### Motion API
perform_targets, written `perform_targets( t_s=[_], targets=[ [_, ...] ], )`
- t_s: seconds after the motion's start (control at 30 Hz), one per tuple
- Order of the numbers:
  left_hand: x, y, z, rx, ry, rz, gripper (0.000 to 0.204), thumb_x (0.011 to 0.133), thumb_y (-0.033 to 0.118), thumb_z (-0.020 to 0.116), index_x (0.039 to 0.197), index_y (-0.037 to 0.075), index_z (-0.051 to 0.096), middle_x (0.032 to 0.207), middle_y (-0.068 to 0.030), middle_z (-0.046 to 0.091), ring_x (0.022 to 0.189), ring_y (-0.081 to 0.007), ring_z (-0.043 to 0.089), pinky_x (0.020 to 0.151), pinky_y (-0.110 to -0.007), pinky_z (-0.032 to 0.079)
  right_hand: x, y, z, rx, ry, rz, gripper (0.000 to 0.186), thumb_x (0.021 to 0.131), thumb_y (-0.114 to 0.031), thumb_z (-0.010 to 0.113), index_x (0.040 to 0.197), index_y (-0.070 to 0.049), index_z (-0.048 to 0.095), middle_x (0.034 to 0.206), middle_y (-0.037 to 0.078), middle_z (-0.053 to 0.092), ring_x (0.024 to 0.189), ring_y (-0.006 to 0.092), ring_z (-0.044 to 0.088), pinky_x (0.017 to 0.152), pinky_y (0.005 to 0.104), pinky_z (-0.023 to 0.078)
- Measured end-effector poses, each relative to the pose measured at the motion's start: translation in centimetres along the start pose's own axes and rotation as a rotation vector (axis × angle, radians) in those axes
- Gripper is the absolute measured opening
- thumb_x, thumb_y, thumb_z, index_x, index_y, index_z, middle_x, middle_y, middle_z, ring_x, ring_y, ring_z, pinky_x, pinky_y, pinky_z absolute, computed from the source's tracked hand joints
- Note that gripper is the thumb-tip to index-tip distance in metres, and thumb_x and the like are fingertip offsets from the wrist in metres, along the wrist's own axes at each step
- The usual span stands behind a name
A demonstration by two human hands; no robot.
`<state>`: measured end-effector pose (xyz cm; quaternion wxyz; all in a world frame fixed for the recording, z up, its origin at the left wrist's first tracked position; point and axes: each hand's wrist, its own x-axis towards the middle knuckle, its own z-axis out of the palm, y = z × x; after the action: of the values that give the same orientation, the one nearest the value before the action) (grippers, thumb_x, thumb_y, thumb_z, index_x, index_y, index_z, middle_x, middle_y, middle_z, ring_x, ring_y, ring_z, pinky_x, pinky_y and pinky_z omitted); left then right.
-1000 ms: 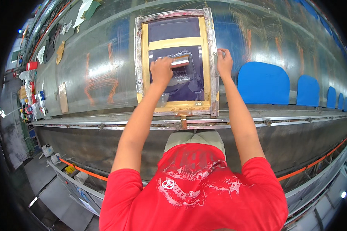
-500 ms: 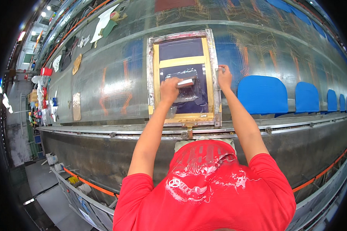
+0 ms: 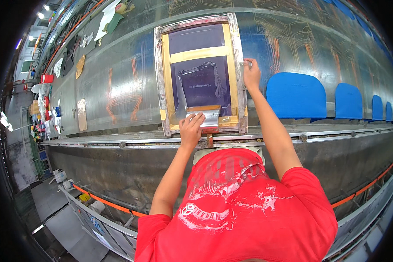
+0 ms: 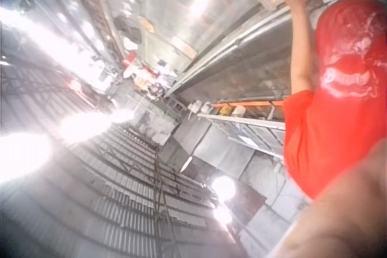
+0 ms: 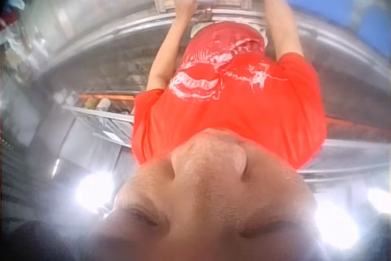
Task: The person performs screen printing by repeatedly pulling a squeegee across a screen frame to transfer purple ink onto a t-shirt. The person briefly walks to a nearby table to add more ink from a bottle before resuming printing.
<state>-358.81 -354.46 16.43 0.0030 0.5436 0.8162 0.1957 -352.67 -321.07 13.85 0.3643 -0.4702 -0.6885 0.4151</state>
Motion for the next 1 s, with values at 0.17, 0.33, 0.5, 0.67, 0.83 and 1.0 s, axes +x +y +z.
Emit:
perform_targets(
  t_s=[0.17,0.33,0.5,0.67,0.83,1.0],
  targets=[
    [1.3,-0.4,-3.1,-0.370,0.203,-0.136,0.055,0.065,-0.008,0.060,0.116,0.010,0.068,0.121,-0.0090,0.068,0.109,-0.0291,0.063,0.092,-0.041,0.046,0.3,-2.0,-1.9,-0.026,-0.052,0.102,0.019,0.096,-0.024,0.057,0.106,-0.010,0.065,0.062,0.014,0.061,0.058,0.0272,0.059,0.059,0.0437,0.043],
    [2.8,-4.8,-4.0,-0.679,0.498,-0.765,0.043,0.086,0.032,0.078,0.113,0.001,0.065,0.099,-0.0081,0.070,0.083,-0.0148,0.065,0.073,-0.029,0.053,-0.1,-1.7,-0.8,0.144,-0.030,-0.003,0.017,0.092,-0.018,0.059,0.105,-0.008,0.064,0.066,0.018,0.063,0.059,0.0317,0.062,0.058,0.0449,0.045],
    [1.7,-11.9,-2.6,-1.143,0.415,-1.011,0.054,0.094,0.044,0.065,0.129,0.004,0.057,0.119,-0.0081,0.064,0.107,-0.0170,0.062,0.094,-0.034,0.050,-1.1,-6.4,-3.7,0.302,-0.067,0.058,0.017,0.089,-0.018,0.063,0.104,-0.009,0.066,0.060,0.007,0.054,0.052,0.0129,0.047,0.051,0.0349,0.036],
    [2.0,-12.6,-5.6,-1.187,0.472,-0.976,0.067,0.092,0.053,0.062,0.135,0.003,0.053,0.131,-0.0120,0.059,0.118,-0.0253,0.059,0.103,-0.041,0.046,-1.1,-12.1,-6.3,0.368,-0.047,-0.053,0.020,0.088,-0.020,0.066,0.103,-0.007,0.066,0.075,0.009,0.063,0.066,0.0138,0.054,0.063,0.0319,0.043],
    [-2.6,-11.0,-15.8,-1.292,0.332,-0.952,0.067,0.094,0.057,0.054,0.141,0.010,0.045,0.128,-0.0106,0.063,0.115,-0.0266,0.061,0.097,-0.044,0.051,-3.6,-19.3,-6.1,0.463,-0.009,-0.361,0.020,0.086,-0.021,0.069,0.100,-0.007,0.066,0.074,0.005,0.064,0.065,0.0098,0.054,0.064,0.0277,0.045],
    [-17.5,-13.9,-22.0,-1.123,0.791,-1.157,0.075,0.096,0.056,0.053,0.151,0.009,0.031,0.152,-0.0126,0.036,0.135,-0.0280,0.042,0.110,-0.046,0.037,-14.6,-25.8,0.5,0.531,-0.493,-0.206,0.016,0.085,-0.018,0.072,0.096,-0.007,0.067,0.058,-0.003,0.051,0.055,0.0039,0.041,0.052,0.0256,0.035]
  ],
)
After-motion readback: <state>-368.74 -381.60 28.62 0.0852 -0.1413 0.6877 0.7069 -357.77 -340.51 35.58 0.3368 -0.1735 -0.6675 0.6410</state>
